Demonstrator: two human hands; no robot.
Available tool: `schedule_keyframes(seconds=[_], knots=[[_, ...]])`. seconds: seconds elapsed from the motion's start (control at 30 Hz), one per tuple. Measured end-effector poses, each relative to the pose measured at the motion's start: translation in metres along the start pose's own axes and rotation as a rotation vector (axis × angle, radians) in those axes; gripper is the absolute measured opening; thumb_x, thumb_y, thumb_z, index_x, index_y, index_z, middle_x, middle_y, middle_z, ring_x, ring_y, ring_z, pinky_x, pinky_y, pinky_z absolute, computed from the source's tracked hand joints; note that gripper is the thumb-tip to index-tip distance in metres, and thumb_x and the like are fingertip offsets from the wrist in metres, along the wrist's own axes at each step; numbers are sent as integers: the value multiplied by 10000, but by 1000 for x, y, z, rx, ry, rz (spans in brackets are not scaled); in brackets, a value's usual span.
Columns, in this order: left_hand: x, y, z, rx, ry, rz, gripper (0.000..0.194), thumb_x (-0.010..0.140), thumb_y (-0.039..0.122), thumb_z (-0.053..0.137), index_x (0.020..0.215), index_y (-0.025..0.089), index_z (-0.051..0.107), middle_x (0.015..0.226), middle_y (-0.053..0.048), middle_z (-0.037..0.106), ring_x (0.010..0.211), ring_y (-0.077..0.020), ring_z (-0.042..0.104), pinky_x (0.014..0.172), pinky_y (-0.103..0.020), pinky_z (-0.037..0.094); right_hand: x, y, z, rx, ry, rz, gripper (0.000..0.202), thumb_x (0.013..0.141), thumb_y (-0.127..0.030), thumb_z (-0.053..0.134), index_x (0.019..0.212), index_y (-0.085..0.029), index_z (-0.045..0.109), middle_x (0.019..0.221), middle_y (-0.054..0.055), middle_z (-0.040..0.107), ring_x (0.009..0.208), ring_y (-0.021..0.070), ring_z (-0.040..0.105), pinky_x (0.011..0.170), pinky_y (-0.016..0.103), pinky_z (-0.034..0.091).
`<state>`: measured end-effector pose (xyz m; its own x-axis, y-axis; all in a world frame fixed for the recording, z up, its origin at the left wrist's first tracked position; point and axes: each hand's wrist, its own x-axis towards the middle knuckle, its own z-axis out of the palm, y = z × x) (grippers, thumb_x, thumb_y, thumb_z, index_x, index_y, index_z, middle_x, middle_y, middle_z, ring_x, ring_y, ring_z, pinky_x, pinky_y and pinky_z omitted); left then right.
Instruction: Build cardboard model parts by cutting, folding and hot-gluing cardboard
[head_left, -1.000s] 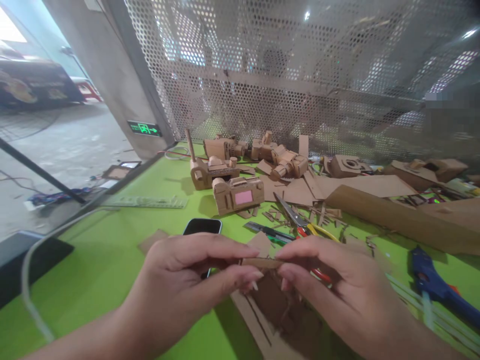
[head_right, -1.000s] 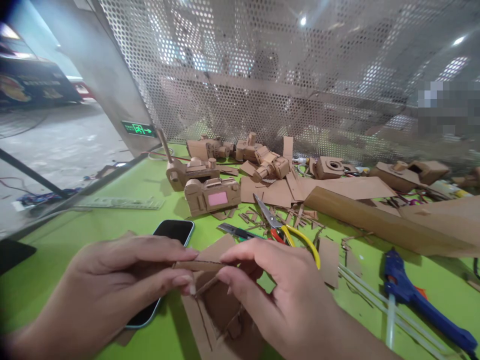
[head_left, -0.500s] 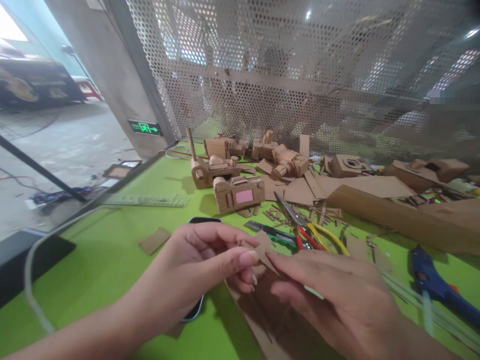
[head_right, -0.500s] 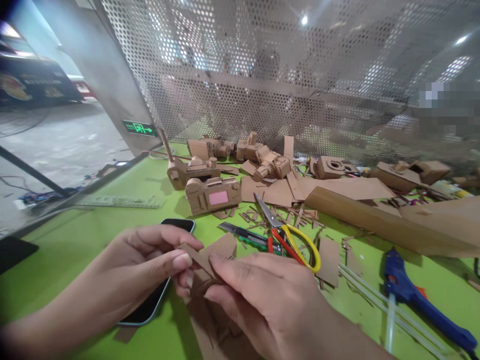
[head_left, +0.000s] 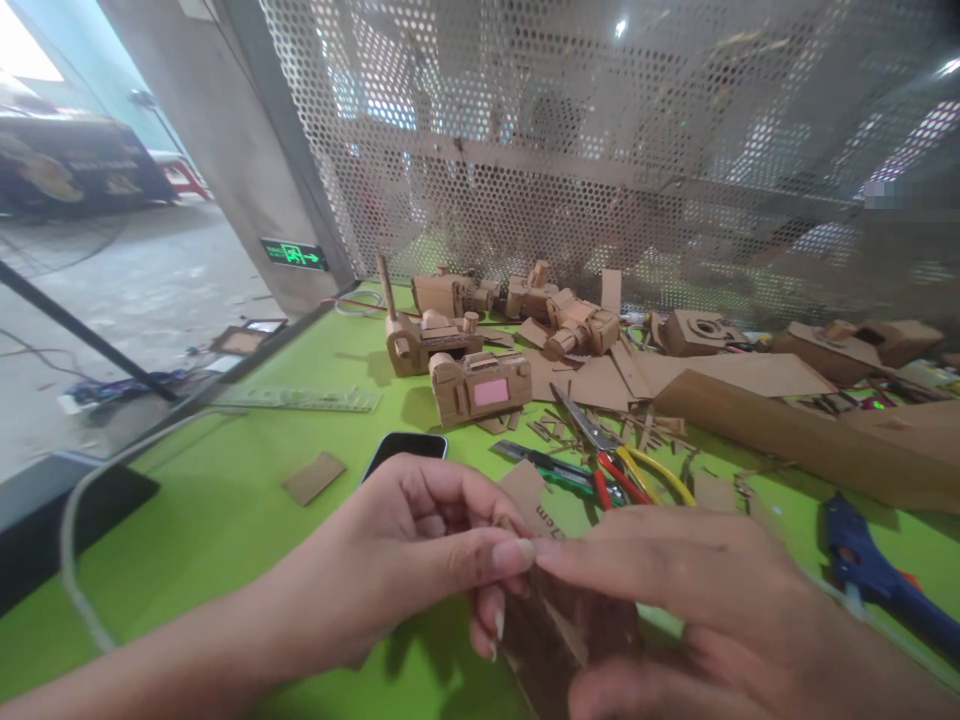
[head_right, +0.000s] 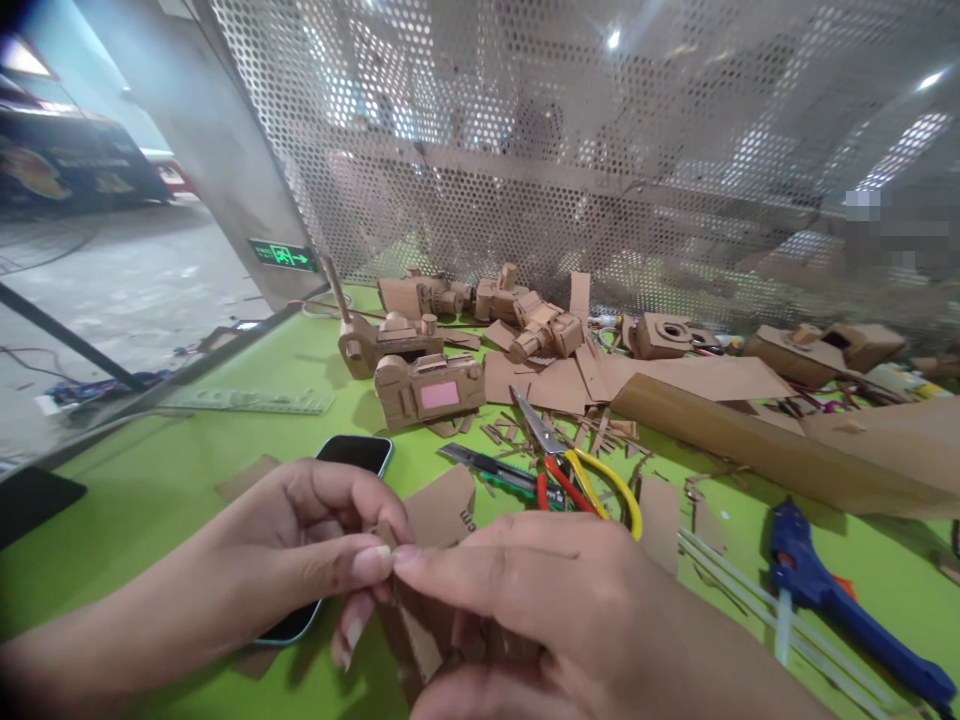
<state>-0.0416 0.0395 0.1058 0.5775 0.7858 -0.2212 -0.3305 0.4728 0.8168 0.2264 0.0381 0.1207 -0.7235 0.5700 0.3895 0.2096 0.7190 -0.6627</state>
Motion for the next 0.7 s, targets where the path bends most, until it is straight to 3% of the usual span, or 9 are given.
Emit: schedule_keyframes(seconds=[0.1, 0.23, 0.4, 0.57, 0.7], knots=[[1, -1, -2, -44, -31, -6, 160, 851, 240, 1055, 885, 179, 910, 681, -11, 838, 579, -81, 760, 542, -104, 606, 3, -1, 3, 11, -7, 13, 559, 1054, -451, 875, 1552, -273, 693, 1085, -15, 873, 895, 95, 819, 883, 109, 616], [0, -3, -3, -56, -63, -18, 153, 871, 233, 1041, 903, 169, 906, 714, -9, 837, 604, -71, 756, 568, -109, 622, 2, -3, 8, 37, -126, 143, 545, 1083, -497, 823, 1567, -275, 707, 1059, -3, 841, 893, 117, 787, 866, 140, 619], [-3, -6, 0, -41, -54, -48, 248, 807, 290, 1087, 852, 149, 887, 683, -6, 816, 590, -67, 730, 582, -120, 633, -3, 1, 15, 146, -128, 158, 845, 1060, -419, 871, 1785, -407, 436, 1219, 7, 854, 987, 163, 806, 918, 232, 651], [-4, -8, 1, -18, -35, -43, 270, 786, 348, 1098, 856, 170, 907, 682, -12, 816, 592, -82, 725, 599, -156, 655, 0, -6, 16, 157, -133, 284, 641, 998, -396, 940, 1579, -364, 670, 1203, -23, 873, 1016, 150, 833, 931, 202, 636], [-3, -7, 0, 96, -31, -12, 263, 827, 418, 1066, 864, 185, 950, 725, -36, 812, 609, -80, 702, 615, -155, 640, 5, -15, 12, 120, -147, 370, 622, 1002, -425, 927, 1567, -364, 675, 1237, -26, 881, 1063, 171, 845, 899, 209, 651]])
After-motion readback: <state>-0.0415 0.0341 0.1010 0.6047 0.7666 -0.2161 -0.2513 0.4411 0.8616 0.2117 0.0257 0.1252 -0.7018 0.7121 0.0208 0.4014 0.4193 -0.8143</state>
